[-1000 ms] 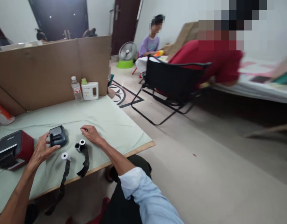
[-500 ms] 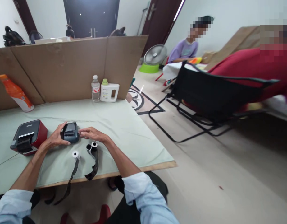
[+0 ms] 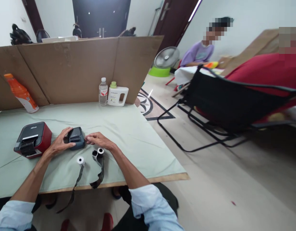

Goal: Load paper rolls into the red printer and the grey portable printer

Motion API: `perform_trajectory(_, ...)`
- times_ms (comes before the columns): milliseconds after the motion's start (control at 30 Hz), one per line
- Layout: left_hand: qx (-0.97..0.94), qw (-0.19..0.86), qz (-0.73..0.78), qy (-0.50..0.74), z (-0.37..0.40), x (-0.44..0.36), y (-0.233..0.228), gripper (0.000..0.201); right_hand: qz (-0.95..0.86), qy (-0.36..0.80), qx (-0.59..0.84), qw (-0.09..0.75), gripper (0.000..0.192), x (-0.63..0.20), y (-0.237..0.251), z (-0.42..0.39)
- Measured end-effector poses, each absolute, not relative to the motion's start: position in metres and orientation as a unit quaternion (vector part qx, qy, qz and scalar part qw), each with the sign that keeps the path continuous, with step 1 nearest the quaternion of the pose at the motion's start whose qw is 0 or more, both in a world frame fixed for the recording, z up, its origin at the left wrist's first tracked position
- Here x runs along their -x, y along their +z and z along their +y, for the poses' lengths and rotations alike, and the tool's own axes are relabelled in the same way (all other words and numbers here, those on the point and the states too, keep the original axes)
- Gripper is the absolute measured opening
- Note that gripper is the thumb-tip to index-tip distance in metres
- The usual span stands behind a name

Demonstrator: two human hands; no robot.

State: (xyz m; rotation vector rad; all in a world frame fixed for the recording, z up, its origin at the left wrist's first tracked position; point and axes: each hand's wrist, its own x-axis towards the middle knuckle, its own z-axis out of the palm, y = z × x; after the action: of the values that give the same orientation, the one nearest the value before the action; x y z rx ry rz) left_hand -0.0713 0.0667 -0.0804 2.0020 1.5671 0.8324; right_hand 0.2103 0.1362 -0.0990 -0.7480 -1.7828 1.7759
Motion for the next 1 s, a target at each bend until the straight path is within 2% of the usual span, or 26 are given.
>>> perform_trajectory(433,-0.681,0.226,0.563,0.41,0.078,0.066,-0.095,0.061,-0.674,0.645,0.271,0.237,0.053,-0.213,-0.103,0.132)
perform_trajectory(667,-0.685,0.161,0.549,0.451,0.079,0.062,-0.093,0.022,-0.674,0.642,0.27,0.247,0.049,-0.21,-0.108,0.135)
perform_trajectory(900,-0.691,0.157,0.56,0.429,0.083,0.057,-0.085,0.023,-0.689,0.62,0.27,0.261,0.043,-0.211,-0.105,0.136)
perform_trajectory(1000,-0.696,0.145,0.56,0.426,0.076,0.055,-0.085,0.024,-0.727,0.559,0.269,0.295,0.036,-0.209,-0.098,0.134)
